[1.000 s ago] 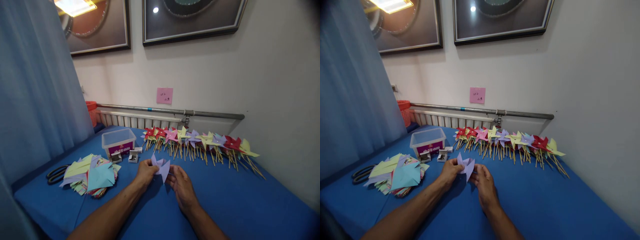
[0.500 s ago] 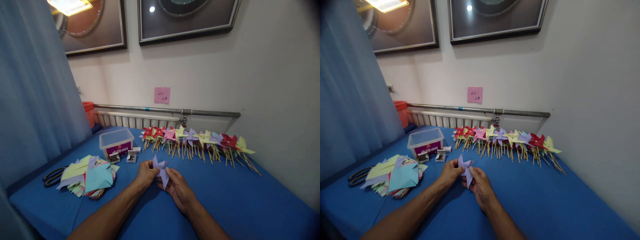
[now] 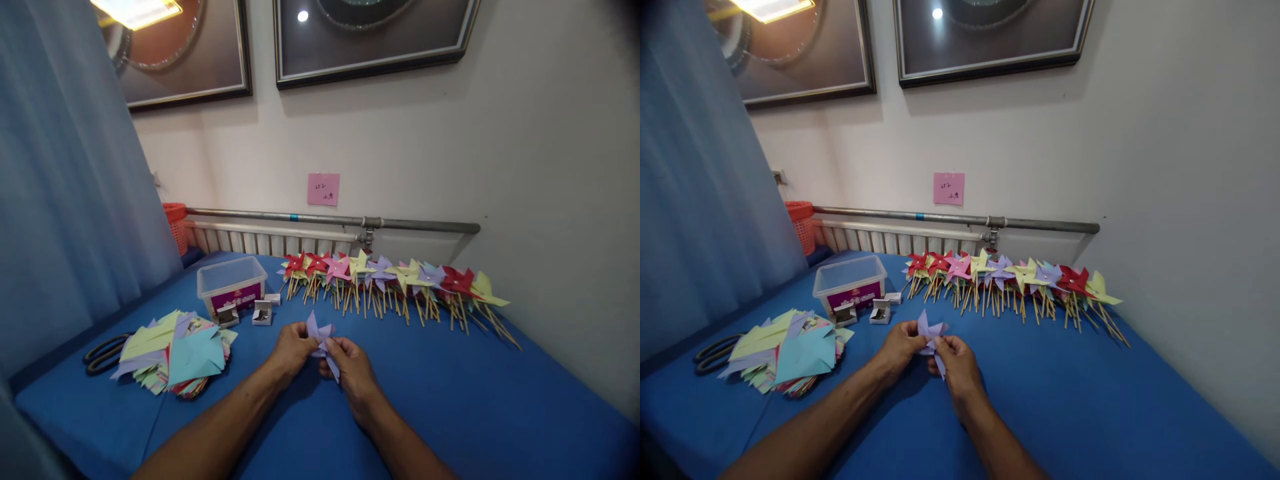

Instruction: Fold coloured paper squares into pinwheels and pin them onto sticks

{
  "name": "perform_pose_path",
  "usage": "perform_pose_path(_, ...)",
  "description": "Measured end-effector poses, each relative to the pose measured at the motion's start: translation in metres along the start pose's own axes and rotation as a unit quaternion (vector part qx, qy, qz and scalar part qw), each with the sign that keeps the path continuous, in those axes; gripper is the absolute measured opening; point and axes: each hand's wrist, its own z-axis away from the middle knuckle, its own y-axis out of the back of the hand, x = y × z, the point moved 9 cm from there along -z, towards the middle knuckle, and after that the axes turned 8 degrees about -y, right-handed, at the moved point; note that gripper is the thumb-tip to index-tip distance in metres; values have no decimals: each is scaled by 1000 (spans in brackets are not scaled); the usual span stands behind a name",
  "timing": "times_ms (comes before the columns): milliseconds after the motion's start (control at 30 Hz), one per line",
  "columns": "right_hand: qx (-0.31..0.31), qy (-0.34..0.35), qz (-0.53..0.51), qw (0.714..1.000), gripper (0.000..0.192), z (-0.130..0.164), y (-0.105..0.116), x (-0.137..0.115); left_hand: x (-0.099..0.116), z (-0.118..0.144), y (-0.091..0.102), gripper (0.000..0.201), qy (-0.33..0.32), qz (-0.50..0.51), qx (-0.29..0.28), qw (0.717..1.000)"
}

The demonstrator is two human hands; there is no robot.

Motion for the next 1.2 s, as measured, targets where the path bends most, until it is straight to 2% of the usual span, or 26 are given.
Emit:
perform_pose_path(233, -14, -15, -30, 999, 41, -1, 1, 3, -4, 1, -4, 31, 6, 12, -7, 1000)
perform_pose_path(367, 21, 20, -30, 999, 47, -3, 4, 0, -8, 4, -13, 33, 24, 28, -34, 999)
perform_pose_path(500, 66, 38, -22, 997, 54, -3, 11, -1, -12, 4, -15, 30, 37, 46, -33, 998)
perform_pose_path(667, 102, 61, -3, 993, 43, 4, 20, -6, -20, 2, -10, 26, 38, 50, -10, 998)
perform_pose_path(800, 65, 61, 23, 996, 37, 9, 12, -9, -21, -2, 2, 22, 30, 27, 28, 999)
perform_pose_path(900, 34, 20, -24, 999, 37, 11, 7, -7, -20, -3, 8, 24, 39, 15, 38, 998)
perform_pose_path(1000, 5, -14, -55, 998, 40, 13, 3, -7, -21, -3, 11, 26, 47, 12, 40, 998)
perform_pose_path(1100, -25, -18, -57, 998, 43, 17, -1, -12, -21, -4, 13, 25, 45, 10, 36, 998)
perform_pose_path(1200, -27, -19, -50, 998, 46, 17, -2, -14, -21, -4, 11, 23, 44, 12, 25, 999)
